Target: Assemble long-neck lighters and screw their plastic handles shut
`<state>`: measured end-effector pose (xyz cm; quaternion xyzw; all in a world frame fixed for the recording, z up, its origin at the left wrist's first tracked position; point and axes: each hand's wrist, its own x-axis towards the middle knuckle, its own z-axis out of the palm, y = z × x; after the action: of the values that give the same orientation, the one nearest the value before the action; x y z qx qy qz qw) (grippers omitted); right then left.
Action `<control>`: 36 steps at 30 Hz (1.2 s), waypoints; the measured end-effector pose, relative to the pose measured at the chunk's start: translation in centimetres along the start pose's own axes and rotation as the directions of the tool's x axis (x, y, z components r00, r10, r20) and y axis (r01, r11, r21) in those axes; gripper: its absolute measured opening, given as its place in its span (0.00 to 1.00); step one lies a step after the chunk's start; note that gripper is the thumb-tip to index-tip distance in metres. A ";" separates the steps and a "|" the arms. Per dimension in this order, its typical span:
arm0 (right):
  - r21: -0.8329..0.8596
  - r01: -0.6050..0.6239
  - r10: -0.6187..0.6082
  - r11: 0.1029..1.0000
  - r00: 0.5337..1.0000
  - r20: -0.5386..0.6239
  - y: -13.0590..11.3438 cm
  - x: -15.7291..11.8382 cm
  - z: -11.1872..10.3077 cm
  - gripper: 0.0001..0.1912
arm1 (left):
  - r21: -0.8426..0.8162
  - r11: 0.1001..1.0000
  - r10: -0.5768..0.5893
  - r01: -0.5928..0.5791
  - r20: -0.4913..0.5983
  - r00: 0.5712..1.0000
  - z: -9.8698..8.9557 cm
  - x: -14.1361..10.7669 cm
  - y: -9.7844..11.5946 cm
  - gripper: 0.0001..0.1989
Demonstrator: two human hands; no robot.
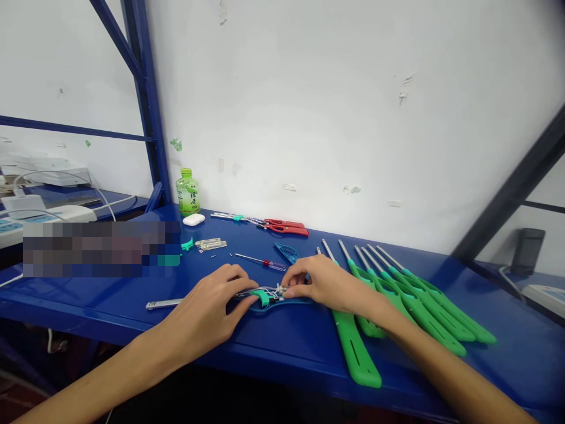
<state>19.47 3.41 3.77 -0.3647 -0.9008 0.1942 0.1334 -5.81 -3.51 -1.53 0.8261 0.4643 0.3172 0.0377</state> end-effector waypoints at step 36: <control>-0.377 0.292 -0.233 0.879 0.953 0.195 -1.2 -1.0 -1.1 0.15 | 0.140 0.968 0.180 -0.206 0.179 0.967 0.8 0.6 -0.6 0.25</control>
<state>19.85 2.24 5.15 -0.2435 -0.9697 0.0108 0.0155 -5.54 -2.52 -2.07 0.8913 0.4000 0.2126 -0.0205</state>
